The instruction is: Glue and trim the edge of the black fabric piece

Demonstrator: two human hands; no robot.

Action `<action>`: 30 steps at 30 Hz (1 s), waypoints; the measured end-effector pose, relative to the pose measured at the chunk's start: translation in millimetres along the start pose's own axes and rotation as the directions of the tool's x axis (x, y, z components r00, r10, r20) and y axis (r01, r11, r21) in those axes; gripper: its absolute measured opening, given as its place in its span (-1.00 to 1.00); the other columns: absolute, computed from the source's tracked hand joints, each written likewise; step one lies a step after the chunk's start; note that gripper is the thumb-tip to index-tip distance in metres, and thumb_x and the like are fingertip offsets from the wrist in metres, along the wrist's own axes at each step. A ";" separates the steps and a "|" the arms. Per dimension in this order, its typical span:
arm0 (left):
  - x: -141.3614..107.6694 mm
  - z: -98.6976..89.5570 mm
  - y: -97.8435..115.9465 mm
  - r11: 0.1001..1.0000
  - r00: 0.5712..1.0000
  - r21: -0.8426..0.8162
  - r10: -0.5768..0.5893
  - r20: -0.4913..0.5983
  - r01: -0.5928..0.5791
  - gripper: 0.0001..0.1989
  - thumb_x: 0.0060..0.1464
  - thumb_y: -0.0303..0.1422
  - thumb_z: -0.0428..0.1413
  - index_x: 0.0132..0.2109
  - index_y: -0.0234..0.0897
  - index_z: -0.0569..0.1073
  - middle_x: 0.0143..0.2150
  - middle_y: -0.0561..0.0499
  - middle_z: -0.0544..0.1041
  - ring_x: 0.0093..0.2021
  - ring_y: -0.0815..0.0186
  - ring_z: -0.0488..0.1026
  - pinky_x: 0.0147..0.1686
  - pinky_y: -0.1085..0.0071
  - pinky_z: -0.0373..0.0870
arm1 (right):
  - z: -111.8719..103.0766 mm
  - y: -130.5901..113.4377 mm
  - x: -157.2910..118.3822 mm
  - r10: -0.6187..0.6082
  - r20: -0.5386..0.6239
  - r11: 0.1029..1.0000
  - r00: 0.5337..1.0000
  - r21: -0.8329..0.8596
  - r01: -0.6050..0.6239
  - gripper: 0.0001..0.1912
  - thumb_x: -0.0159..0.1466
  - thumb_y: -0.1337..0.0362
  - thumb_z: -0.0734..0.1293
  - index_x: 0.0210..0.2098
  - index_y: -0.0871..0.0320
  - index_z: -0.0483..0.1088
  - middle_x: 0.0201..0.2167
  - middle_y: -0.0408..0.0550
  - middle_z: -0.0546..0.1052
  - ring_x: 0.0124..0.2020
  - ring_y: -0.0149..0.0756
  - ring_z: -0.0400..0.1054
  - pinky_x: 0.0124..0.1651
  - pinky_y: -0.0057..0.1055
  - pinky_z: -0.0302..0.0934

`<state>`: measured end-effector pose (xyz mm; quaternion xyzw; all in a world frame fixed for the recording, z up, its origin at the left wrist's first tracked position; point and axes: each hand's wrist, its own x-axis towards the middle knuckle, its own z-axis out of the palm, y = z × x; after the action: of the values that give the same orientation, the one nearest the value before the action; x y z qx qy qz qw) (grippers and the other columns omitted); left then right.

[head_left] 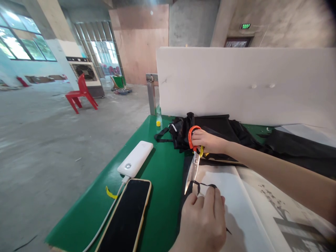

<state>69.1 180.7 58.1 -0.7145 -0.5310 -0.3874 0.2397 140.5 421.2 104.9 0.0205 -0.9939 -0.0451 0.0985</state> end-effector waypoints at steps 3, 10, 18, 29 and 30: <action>-0.3 -0.4 0.4 1.000 1.000 -0.010 0.000 0.003 0.000 -0.79 -0.01 -0.46 0.12 -0.17 -0.41 0.46 -0.28 -0.05 0.55 -0.48 0.31 0.45 -0.62 0.34 0.18 | 0.7 -0.3 1.5 -0.005 0.003 1.000 1.000 0.004 0.005 -0.77 0.09 0.52 0.19 -0.33 0.14 0.35 -0.34 -0.06 0.39 -0.19 -0.26 0.12 -0.04 -0.27 0.03; 1.4 -0.9 2.0 1.000 1.000 -0.012 0.006 -0.019 -0.006 -0.80 -0.05 -0.46 0.13 -0.20 -0.41 0.48 -0.34 -0.05 0.54 -0.55 0.35 0.41 -0.63 0.36 0.20 | 3.2 1.1 2.8 -0.015 -0.034 0.999 0.999 0.046 0.017 -0.79 0.12 0.49 0.18 -0.34 0.13 0.37 -0.34 -0.05 0.40 -0.18 -0.27 0.14 -0.01 -0.26 0.03; 2.4 -1.1 1.4 0.999 0.998 0.010 0.053 -0.034 -0.053 -0.80 -0.06 -0.45 0.15 -0.22 -0.43 0.49 -0.41 -0.06 0.53 -0.55 0.33 0.41 -0.64 0.39 0.19 | 6.9 4.9 1.7 0.008 -0.067 0.998 0.998 0.068 -0.004 -0.86 0.14 0.45 0.21 -0.47 0.14 0.37 -0.38 -0.08 0.44 -0.22 -0.29 0.20 0.04 -0.21 -0.03; -0.1 -3.4 4.7 0.995 0.995 0.019 0.099 -0.014 -0.098 -0.84 0.01 -0.42 0.10 -0.22 -0.38 0.45 -0.43 -0.01 0.49 -0.58 0.40 0.34 -0.60 0.39 0.12 | -10.5 8.4 -20.4 0.192 -0.021 0.976 0.981 -0.102 -0.193 -0.87 0.08 0.42 0.24 -0.35 0.14 0.36 -0.35 -0.06 0.45 -0.18 -0.23 0.20 -0.03 -0.24 -0.07; -0.4 -3.2 5.1 0.994 0.995 0.022 0.104 -0.008 -0.104 -0.86 0.01 -0.42 0.10 -0.24 -0.37 0.44 -0.45 0.00 0.47 -0.58 0.40 0.33 -0.59 0.40 0.11 | -13.8 7.1 -24.0 0.219 -0.019 0.971 0.975 -0.089 -0.220 -0.86 0.07 0.39 0.26 -0.34 0.15 0.35 -0.35 -0.06 0.44 -0.19 -0.23 0.21 -0.04 -0.26 -0.05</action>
<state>72.9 176.4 60.0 -0.7368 -0.4960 -0.3721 0.2696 166.6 428.3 114.5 -0.0938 -0.9865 -0.0789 0.1082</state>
